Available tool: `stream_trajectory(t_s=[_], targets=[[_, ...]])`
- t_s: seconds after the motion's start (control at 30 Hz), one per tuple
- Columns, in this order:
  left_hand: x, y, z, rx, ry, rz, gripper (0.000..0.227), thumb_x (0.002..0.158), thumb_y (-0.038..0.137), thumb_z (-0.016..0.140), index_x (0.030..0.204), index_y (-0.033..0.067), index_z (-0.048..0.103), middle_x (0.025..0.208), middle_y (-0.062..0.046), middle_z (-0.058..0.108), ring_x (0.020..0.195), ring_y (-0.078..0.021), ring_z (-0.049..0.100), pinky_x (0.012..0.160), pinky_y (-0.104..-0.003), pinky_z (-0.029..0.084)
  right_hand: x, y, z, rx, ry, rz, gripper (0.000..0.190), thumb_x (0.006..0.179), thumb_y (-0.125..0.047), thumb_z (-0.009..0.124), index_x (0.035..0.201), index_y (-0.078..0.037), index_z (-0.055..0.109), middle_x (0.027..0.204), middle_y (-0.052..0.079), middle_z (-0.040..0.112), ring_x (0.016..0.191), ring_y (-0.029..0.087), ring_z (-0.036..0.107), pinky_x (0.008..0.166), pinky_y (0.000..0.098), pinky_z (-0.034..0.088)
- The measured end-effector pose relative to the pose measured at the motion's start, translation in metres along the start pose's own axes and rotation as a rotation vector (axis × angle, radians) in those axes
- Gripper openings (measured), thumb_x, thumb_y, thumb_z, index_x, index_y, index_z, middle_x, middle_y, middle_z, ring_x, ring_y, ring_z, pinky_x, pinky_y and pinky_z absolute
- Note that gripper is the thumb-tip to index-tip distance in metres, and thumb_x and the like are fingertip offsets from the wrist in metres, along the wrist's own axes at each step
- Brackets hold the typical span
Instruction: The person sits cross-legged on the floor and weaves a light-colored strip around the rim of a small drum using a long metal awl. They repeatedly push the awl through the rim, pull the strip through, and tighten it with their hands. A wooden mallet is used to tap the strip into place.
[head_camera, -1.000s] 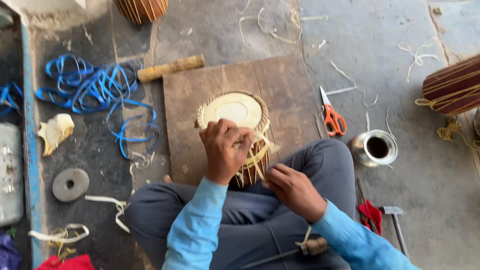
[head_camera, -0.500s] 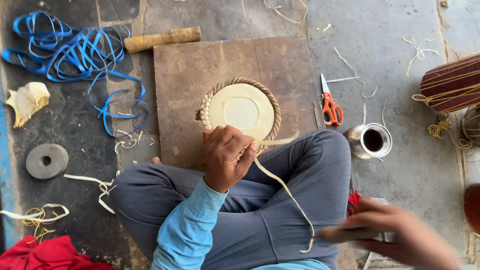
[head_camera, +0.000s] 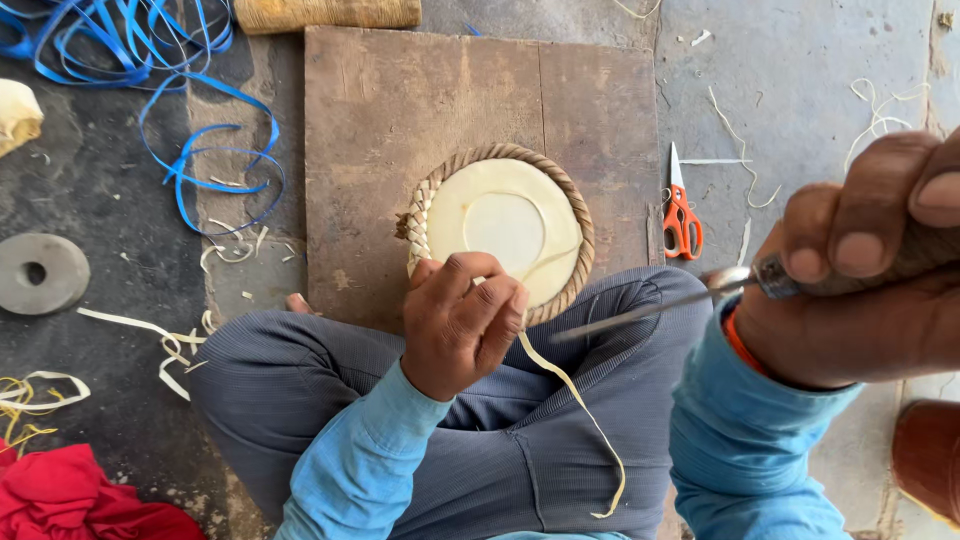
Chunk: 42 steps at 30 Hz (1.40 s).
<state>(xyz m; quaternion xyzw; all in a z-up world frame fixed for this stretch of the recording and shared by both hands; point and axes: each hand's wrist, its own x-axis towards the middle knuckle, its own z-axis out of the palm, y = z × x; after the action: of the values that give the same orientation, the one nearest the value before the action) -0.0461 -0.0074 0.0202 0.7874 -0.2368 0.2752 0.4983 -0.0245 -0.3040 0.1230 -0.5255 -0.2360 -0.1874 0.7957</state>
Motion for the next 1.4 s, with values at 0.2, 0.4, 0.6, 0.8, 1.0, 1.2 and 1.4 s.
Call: stream_trajectory(t_s=[0.2,0.4,0.6,0.8,1.0,1.2,1.4], targets=[[-0.001,0.001,0.001,-0.026,-0.014,0.018,0.011,0.100,0.020,0.072,0.100,0.0095,0.070,0.100,-0.003,0.067,0.083,-0.0157,0.063,0.079,-0.035,0.039,0.023,0.014,0.013,-0.108,-0.123,-0.030,0.049,0.103,-0.047,0.051,0.117,-0.001,0.062,0.091,0.003,0.062,0.078,0.008,0.061,0.059,0.0268,0.054],[0.000,0.002,0.001,-0.027,-0.022,0.024,0.012,0.099,0.021,0.073,0.100,0.0097,0.069,0.100,-0.003,0.067,0.083,-0.0159,0.063,0.079,-0.035,0.039,0.027,0.014,0.020,-0.147,-0.140,-0.044,0.044,0.102,-0.045,0.053,0.121,-0.006,0.061,0.091,0.002,0.063,0.077,0.007,0.062,0.059,0.0269,0.055],[0.006,0.005,-0.003,0.037,-0.159,0.117,0.024,0.092,0.034,0.075,0.100,0.0129,0.068,0.102,-0.003,0.063,0.091,-0.0196,0.057,0.088,-0.041,0.035,0.032,0.012,0.023,-0.175,-0.130,-0.055,0.042,0.100,-0.044,0.054,0.125,-0.011,0.059,0.090,0.000,0.064,0.076,0.007,0.063,0.060,0.0271,0.055],[0.001,-0.005,0.005,0.056,-0.198,0.159,0.026,0.094,0.040,0.079,0.095,0.0181,0.064,0.096,0.002,0.056,0.093,-0.0191,0.051,0.092,-0.042,0.032,0.040,0.021,0.029,-0.206,-0.111,-0.063,0.041,0.099,-0.042,0.056,0.129,-0.015,0.058,0.089,-0.001,0.065,0.075,0.006,0.063,0.060,0.0273,0.056],[0.006,-0.005,0.001,-0.002,-0.255,0.141,0.024,0.093,0.034,0.082,0.096,0.0154,0.066,0.095,0.003,0.058,0.090,-0.0183,0.052,0.091,-0.041,0.031,0.053,0.039,0.032,-0.261,-0.119,-0.044,0.042,0.097,-0.041,0.058,0.133,-0.020,0.056,0.088,-0.003,0.066,0.074,0.006,0.064,0.061,0.0274,0.056],[0.015,-0.005,0.001,0.045,-0.234,0.142,0.018,0.091,0.028,0.081,0.101,0.0164,0.071,0.099,0.005,0.061,0.090,-0.0161,0.052,0.093,-0.039,0.032,0.052,0.031,0.019,-0.345,-0.142,0.028,0.044,0.095,-0.039,0.059,0.137,-0.025,0.055,0.087,-0.005,0.067,0.074,0.005,0.065,0.061,0.0276,0.057],[0.009,0.000,0.000,0.031,-0.256,0.094,0.026,0.088,0.034,0.084,0.094,0.0175,0.064,0.094,0.002,0.056,0.093,-0.0205,0.052,0.092,-0.043,0.031,0.027,-0.005,0.001,-0.577,-0.229,0.243,0.048,0.094,-0.038,0.061,0.141,-0.029,0.054,0.087,-0.006,0.068,0.073,0.005,0.065,0.061,0.0278,0.057]])
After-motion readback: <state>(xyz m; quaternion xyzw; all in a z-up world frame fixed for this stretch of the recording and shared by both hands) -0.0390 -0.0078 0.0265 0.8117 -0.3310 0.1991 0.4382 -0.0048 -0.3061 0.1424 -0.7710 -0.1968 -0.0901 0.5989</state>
